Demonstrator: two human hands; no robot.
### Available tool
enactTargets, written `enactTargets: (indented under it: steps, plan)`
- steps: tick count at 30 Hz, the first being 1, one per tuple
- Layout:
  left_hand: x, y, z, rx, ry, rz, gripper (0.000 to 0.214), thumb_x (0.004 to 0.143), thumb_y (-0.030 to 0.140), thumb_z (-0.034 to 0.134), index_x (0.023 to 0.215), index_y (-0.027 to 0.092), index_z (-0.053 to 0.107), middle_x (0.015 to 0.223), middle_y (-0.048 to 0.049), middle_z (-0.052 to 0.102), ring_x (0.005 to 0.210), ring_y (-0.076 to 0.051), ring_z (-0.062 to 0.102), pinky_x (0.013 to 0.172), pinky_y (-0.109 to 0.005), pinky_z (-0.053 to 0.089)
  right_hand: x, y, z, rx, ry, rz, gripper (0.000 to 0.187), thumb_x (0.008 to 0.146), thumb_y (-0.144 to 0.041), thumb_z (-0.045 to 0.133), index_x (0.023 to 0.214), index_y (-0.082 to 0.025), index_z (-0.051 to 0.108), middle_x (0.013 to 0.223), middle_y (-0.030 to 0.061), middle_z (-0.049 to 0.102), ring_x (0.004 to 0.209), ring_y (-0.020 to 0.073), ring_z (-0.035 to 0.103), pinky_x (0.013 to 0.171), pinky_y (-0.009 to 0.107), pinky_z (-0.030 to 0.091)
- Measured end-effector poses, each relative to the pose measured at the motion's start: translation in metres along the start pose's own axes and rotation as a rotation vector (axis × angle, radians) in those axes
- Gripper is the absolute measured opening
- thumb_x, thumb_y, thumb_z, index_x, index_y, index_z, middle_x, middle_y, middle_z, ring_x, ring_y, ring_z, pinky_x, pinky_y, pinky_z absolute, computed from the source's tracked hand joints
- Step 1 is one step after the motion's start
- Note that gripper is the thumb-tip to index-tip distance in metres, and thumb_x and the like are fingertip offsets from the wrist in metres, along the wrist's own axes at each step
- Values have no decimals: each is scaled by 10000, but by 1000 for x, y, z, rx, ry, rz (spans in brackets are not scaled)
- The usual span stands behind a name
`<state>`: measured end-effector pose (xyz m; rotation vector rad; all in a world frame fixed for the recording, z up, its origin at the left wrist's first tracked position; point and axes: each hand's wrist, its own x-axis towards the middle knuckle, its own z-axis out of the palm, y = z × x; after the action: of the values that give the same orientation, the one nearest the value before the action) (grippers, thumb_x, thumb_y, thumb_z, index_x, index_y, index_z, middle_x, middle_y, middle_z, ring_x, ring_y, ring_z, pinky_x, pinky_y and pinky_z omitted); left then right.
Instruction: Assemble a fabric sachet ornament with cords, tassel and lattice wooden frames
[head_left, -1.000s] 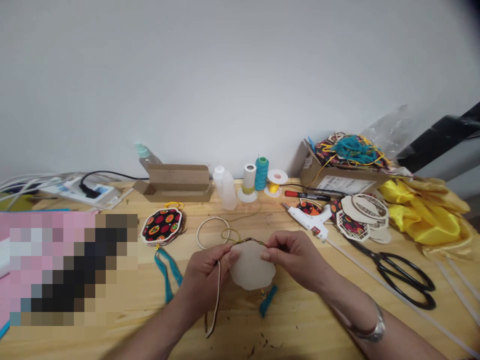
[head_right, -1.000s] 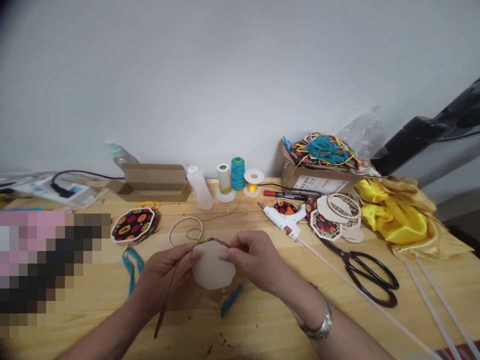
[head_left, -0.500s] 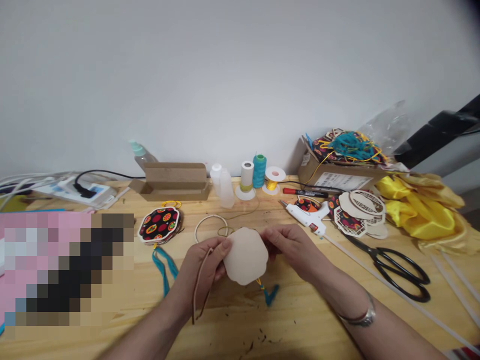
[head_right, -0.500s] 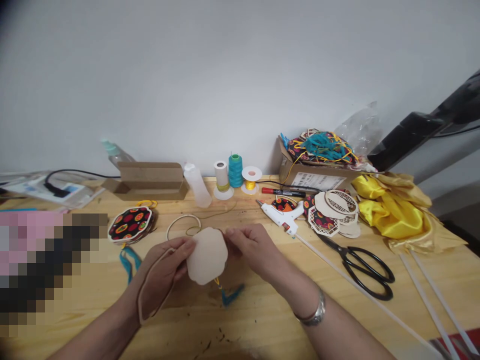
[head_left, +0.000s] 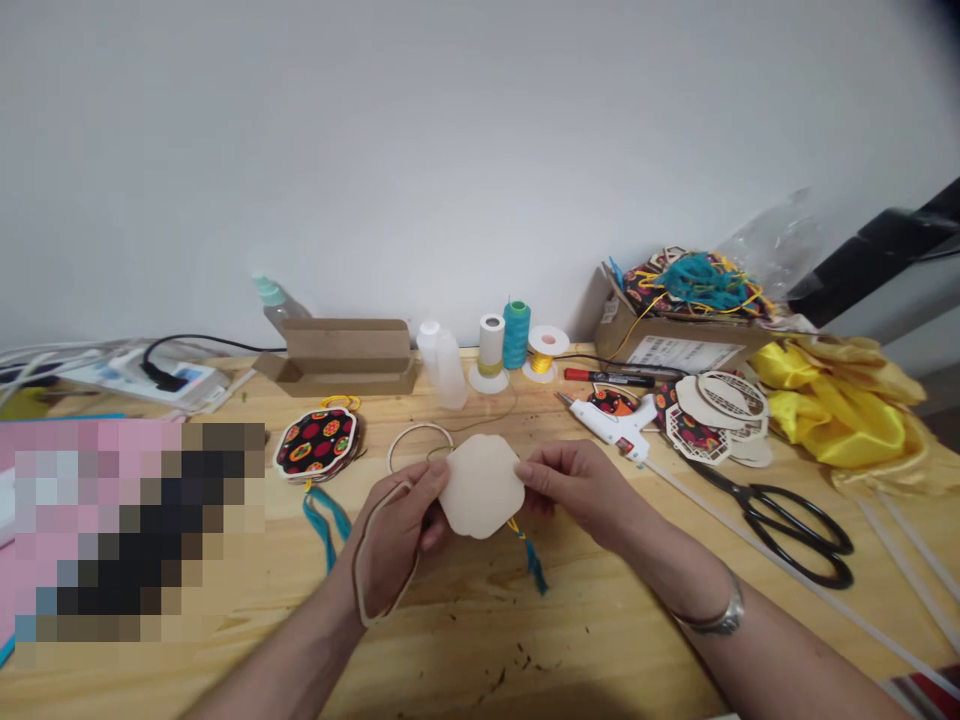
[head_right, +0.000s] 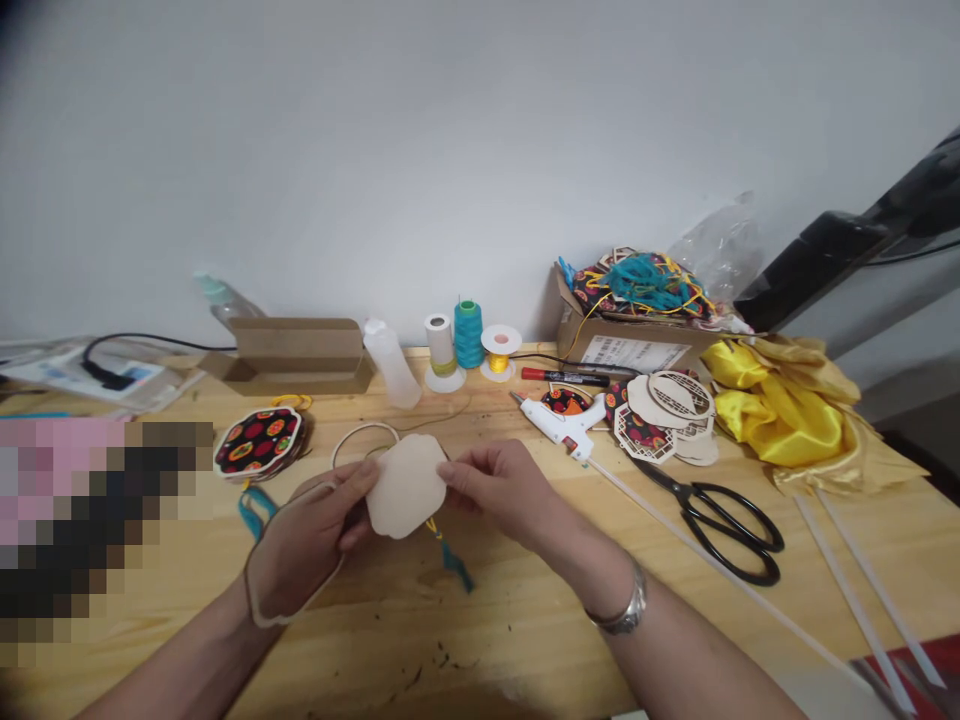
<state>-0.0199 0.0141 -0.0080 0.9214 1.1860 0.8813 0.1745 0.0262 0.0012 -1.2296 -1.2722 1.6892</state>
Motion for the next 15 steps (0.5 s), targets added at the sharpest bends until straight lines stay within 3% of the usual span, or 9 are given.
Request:
enactTargets:
  steps: [3,5,8,10,13,15]
  plan:
    - [-4,6,3,-62,-56,27,295,753,395,607,935,163,599,626,18,569,406,-33,327,343,-150,198,0,0,1,17,39,-1,358,696,-464,646,588,-130,575,505,-23,531,462,69,455,461,208,336]
    - [-6,10,5,-67,-79,20,476,702,336,673,1132,191,526,694,15,575,431,-35,335,341,-140,226,0,-1,2,2,54,-1,350,709,-451,637,585,-130,576,508,-23,533,462,68,454,465,209,343]
    - [-9,14,8,-35,-76,7,574,692,296,685,1217,190,478,650,27,551,429,-34,316,336,-135,218,0,-3,3,8,23,-18,291,713,-414,641,644,-132,620,567,-13,578,507,79,489,503,216,378]
    - [-10,14,9,-18,-74,4,560,709,300,668,1223,178,484,617,33,537,421,-30,302,340,-137,204,0,-4,4,84,-49,-58,233,692,-357,670,800,-152,656,706,3,640,636,110,565,596,233,431]
    - [-11,13,9,-3,-77,-8,634,708,320,666,1280,172,437,579,41,533,392,-25,293,342,-147,194,1,-1,3,185,-109,-92,448,646,-263,709,1071,-182,594,838,14,656,808,151,601,729,281,457]
    - [-11,12,8,-6,-49,-12,701,700,333,671,1321,180,383,544,53,518,383,-33,316,344,-151,196,2,2,3,163,-47,-85,595,621,-220,723,1177,-172,518,756,-10,630,741,138,592,702,280,456]
